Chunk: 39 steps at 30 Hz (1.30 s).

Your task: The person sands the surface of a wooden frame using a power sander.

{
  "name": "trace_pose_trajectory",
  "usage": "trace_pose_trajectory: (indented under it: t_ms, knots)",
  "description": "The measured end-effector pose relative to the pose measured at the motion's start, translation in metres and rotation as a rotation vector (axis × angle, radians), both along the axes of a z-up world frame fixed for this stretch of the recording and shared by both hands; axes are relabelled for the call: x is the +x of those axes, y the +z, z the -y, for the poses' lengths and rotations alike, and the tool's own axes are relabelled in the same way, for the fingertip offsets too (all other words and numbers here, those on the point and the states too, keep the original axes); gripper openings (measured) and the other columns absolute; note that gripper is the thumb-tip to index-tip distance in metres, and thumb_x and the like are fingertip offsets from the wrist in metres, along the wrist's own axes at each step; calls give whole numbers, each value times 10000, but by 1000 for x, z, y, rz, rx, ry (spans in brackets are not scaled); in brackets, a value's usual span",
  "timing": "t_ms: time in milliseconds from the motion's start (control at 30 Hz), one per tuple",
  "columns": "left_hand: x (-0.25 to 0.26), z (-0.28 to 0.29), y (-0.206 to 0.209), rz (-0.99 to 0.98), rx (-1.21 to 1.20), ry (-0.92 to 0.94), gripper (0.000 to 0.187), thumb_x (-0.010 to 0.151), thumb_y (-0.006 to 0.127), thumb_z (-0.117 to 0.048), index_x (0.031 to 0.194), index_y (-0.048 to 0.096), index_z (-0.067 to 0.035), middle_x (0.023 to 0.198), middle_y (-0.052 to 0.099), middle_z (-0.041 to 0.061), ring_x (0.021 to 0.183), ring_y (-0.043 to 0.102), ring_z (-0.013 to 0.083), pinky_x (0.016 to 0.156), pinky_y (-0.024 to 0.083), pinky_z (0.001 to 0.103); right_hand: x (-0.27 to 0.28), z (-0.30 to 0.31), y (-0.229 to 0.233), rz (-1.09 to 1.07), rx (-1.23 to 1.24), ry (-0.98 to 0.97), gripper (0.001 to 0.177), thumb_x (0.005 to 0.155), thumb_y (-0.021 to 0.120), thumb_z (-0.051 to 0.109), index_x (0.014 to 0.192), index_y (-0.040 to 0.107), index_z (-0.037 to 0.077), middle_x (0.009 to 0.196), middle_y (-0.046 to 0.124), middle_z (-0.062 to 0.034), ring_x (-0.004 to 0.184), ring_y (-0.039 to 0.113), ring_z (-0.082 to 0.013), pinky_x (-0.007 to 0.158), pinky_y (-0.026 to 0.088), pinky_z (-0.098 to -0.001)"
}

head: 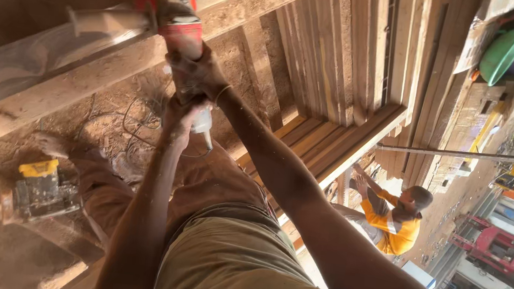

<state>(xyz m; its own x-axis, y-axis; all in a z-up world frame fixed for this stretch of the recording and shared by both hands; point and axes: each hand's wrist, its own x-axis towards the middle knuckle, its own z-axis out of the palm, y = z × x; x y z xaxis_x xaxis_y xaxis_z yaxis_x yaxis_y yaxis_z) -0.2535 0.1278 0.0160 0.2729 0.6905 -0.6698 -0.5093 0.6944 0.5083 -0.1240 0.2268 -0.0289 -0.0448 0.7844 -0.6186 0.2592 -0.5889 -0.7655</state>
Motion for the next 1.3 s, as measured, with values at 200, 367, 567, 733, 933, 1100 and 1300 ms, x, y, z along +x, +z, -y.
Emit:
trace_pose_trajectory:
  t_ms: [200,367,567,733,933,1100,1300]
  knots:
    - [18,-38,-7,-50,-8,-15,398,783,873,-253,1078,681,-66,828,711,-31,615,602,63,502,506,243,59,-8,-54,-442,-325,-293,766,795,903,375,1351,546,-13,1041,737,-129,878,745,-241,790,667,-362]
    - [-49,11,-11,-123,40,-2,452,784,860,-237,1141,658,-47,899,719,17,690,643,111,567,551,284,-22,5,-3,-249,-167,-229,460,835,821,220,1163,533,75,855,688,-108,702,697,-237,625,631,-385]
    - [-192,87,-22,-215,1,139,518,786,845,-217,1216,631,-23,985,730,76,781,691,168,643,605,333,-209,55,14,-408,-33,-43,413,904,848,173,1197,599,21,926,681,-105,754,673,-236,698,630,-408]
    - [-338,167,-32,-326,-72,322,576,787,832,-201,1279,608,-4,1056,738,124,857,732,215,707,650,374,-368,125,-21,-245,248,296,525,849,865,292,1224,603,35,1045,730,-91,896,754,-232,796,683,-379]
    - [-451,237,-37,-372,-130,622,802,796,829,-151,1477,428,-6,1261,687,152,1079,720,256,871,647,431,-571,203,-4,-273,138,572,542,786,853,304,1188,582,61,961,745,-111,760,792,-224,672,684,-398]
    - [-456,260,-72,-462,-501,799,1003,804,874,-218,1588,277,-32,1354,450,98,1101,548,223,866,544,560,-595,200,11,-256,139,691,513,810,856,282,1189,594,56,974,746,-93,782,781,-197,699,684,-374]
    - [-300,213,-71,-314,-262,461,385,901,801,-294,1087,724,33,1041,800,180,781,733,281,746,631,489,-416,158,-16,-232,169,538,478,839,858,255,1190,607,50,991,747,-72,809,768,-165,731,684,-346]
